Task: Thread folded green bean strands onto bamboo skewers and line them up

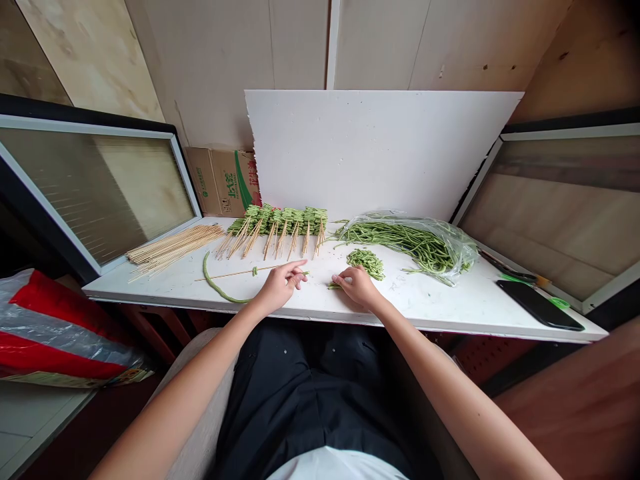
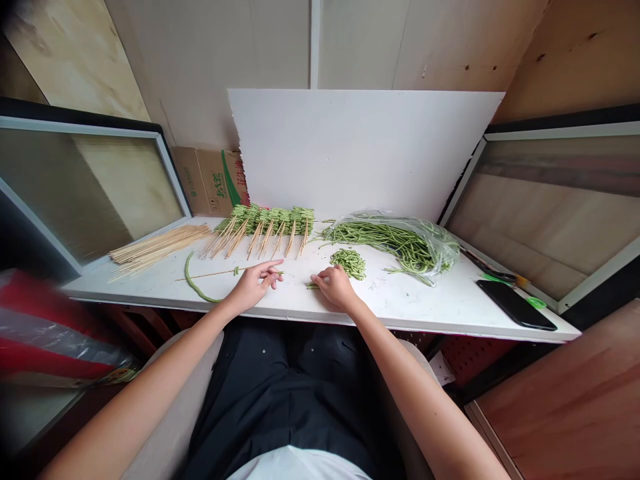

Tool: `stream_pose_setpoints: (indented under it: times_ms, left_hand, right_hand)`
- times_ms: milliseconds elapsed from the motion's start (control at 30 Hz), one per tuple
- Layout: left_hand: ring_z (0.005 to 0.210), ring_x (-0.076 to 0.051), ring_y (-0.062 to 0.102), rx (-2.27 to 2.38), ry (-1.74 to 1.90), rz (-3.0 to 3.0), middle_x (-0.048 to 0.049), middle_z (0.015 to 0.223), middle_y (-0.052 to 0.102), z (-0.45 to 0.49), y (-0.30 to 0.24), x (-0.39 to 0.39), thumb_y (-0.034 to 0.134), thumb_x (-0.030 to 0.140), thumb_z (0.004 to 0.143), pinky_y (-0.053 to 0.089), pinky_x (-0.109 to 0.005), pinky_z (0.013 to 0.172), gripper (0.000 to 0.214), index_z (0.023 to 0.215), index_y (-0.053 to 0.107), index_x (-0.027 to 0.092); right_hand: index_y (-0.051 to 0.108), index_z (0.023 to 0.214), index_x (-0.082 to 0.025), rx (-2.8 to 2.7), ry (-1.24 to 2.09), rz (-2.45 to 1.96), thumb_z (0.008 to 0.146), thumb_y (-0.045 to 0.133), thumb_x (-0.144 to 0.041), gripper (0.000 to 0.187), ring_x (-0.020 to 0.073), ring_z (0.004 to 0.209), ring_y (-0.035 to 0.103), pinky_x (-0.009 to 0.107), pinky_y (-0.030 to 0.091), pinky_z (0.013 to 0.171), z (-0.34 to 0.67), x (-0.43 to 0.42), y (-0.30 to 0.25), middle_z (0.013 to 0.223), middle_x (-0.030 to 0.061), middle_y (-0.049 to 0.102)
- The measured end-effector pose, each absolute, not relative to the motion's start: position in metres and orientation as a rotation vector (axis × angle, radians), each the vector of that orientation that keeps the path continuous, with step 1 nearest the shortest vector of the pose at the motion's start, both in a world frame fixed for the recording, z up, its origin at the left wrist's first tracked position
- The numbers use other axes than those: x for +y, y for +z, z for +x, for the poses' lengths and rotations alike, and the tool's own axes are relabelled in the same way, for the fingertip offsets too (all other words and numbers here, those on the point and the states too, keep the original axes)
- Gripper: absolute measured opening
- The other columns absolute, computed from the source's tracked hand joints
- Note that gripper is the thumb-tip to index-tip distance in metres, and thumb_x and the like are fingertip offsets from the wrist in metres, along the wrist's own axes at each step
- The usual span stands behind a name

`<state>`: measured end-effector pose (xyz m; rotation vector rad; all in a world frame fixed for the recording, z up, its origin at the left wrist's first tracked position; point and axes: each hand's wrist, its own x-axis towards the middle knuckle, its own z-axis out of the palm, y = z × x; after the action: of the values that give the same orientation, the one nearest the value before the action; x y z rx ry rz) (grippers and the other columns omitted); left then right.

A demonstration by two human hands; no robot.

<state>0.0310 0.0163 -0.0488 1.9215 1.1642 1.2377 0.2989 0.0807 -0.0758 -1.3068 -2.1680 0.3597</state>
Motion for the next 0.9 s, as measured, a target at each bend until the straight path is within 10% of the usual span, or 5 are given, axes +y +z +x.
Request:
stream_pose_setpoints:
  times_ms: [167, 333, 900]
  left_hand:
    - [0.080, -0.019, 0.077, 1.131, 1.301, 1.764, -0.0060, 0.091, 0.080, 0.034, -0.046, 0.013, 0.071, 0.030, 0.095, 0.056, -0.033, 0.082, 0.053, 0.141, 0.047, 0.019]
    - [0.080, -0.021, 0.078, 1.108, 1.250, 1.750, -0.0073, 0.089, 0.081, 0.042, -0.052, 0.012, 0.077, 0.028, 0.091, 0.057, -0.034, 0.082, 0.052, 0.136, 0.054, 0.019]
    - [0.079, -0.019, 0.070, 1.119, 1.173, 1.934, -0.0083, 0.088, 0.079, 0.044, -0.058, 0.017, 0.070, 0.029, 0.094, 0.055, -0.030, 0.076, 0.018, 0.092, 0.081, 0.015]
  right_hand:
    - [0.083, 0.096, -0.018, -2.098, 0.496, -1.153, 0.110, 0.036, -0.054, 0.061, 0.0310, 0.106, 0.067, 0.043, 0.049, 0.098, 0.300, 0.076, -0.062, 0.100, 0.0134, 0.081]
    - [0.069, 0.137, -0.025, -2.215, 0.419, -0.700, 0.099, 0.066, -0.054, 0.048, 0.0293, 0.108, 0.066, 0.042, 0.054, 0.088, 0.278, 0.048, -0.044, 0.113, 0.0118, 0.078]
    - [0.078, 0.116, -0.026, -2.224, -0.068, -0.514, 0.105, 0.060, -0.026, 0.021, 0.0268, 0.092, 0.060, 0.043, 0.052, 0.080, 0.267, 0.036, -0.044, 0.095, 0.0101, 0.074]
